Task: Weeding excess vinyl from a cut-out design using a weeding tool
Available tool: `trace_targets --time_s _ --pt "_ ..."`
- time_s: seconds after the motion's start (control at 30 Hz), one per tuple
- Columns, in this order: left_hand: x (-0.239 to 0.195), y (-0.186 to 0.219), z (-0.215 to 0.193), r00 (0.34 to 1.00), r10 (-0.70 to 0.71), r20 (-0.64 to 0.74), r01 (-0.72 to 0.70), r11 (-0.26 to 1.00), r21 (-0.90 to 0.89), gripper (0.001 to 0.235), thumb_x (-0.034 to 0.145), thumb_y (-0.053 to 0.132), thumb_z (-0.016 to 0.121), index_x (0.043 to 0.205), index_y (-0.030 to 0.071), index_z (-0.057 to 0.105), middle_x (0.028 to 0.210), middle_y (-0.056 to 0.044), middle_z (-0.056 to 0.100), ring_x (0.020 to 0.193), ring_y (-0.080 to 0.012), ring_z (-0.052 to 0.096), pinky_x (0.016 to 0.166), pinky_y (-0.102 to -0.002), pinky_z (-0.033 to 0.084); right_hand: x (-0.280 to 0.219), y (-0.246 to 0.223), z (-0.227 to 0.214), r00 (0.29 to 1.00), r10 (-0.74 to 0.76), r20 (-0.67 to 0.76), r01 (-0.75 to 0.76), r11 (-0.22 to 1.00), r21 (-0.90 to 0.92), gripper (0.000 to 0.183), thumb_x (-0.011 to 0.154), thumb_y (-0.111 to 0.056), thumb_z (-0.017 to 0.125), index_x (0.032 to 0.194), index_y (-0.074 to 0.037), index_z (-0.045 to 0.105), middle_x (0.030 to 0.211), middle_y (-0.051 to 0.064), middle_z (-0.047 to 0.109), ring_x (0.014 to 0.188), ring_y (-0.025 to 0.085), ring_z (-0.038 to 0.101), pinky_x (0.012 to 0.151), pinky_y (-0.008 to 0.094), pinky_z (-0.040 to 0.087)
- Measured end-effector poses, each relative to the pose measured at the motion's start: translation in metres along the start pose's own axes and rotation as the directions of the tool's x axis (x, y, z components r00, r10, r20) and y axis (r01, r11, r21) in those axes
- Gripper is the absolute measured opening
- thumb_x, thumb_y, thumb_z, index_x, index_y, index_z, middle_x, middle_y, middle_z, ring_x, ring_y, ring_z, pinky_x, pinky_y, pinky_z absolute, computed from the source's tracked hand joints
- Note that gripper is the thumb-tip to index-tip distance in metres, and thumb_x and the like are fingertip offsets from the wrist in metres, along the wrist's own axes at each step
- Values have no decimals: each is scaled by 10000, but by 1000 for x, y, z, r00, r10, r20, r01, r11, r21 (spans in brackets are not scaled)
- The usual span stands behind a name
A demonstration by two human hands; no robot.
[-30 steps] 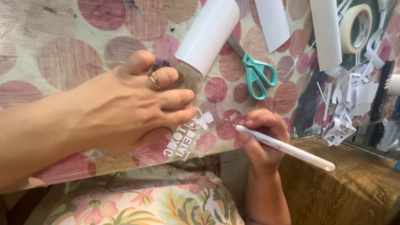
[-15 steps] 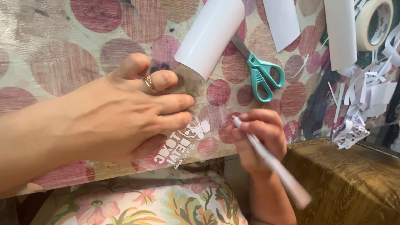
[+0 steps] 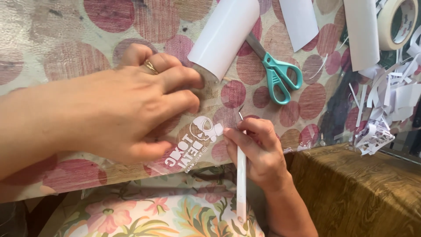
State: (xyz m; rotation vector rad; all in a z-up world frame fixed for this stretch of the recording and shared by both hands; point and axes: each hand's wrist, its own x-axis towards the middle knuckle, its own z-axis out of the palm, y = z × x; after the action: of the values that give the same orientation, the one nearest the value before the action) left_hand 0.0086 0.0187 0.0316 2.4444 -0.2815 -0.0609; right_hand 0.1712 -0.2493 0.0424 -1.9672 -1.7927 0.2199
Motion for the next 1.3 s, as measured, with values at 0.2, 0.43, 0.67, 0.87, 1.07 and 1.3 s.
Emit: trace_targets --time_s 0.2,0.43,0.67,0.87,1.07,1.3 --pt "1 14 19 965 146 -219 -135 989 65 371 921 330 550 1237 181 673 1391 -72 633 1278 -340 542 1024 -580 219 2 -4 -1 1000 21 -6 -21 999 33 172 938 -20 782 1105 -8 746 1133 130 519 978 267 616 881 344 588" --pt "-9 16 40 958 233 -169 -182 946 269 384 813 213 584 1138 406 652 1458 -122 574 1360 -331 472 1131 -591 164 -2 0 1 993 82 -87 -78 996 45 197 896 -55 834 1071 -37 744 1111 144 573 932 223 673 869 298 607" --pt "-15 18 48 962 243 -126 -178 905 387 535 752 450 589 1286 440 604 1527 -136 557 1437 -355 446 1206 -626 80 7 6 -10 940 256 -227 -124 873 471 117 872 -169 698 914 -96 616 953 118 619 899 193 622 885 284 544" --pt "-16 21 51 972 196 -129 -133 914 384 640 688 631 632 1299 441 612 1559 -106 529 1484 -335 385 1227 -621 78 9 6 4 940 327 -94 -190 732 654 134 862 -105 733 883 -52 613 852 168 678 743 224 677 739 293 579" --pt "-15 23 46 972 202 -124 -137 906 402 584 724 565 620 1292 428 614 1538 -112 538 1444 -339 422 1200 -605 166 12 5 6 944 328 -16 -236 711 662 196 865 -73 705 807 -54 518 796 186 626 509 155 569 465 224 487" --pt "-17 23 54 971 189 -143 -113 899 423 520 788 510 568 1303 449 602 1581 -75 516 1493 -337 371 1220 -617 119 17 8 7 979 200 -33 -150 825 544 181 881 -111 714 828 -75 545 777 135 660 653 213 639 606 302 519"
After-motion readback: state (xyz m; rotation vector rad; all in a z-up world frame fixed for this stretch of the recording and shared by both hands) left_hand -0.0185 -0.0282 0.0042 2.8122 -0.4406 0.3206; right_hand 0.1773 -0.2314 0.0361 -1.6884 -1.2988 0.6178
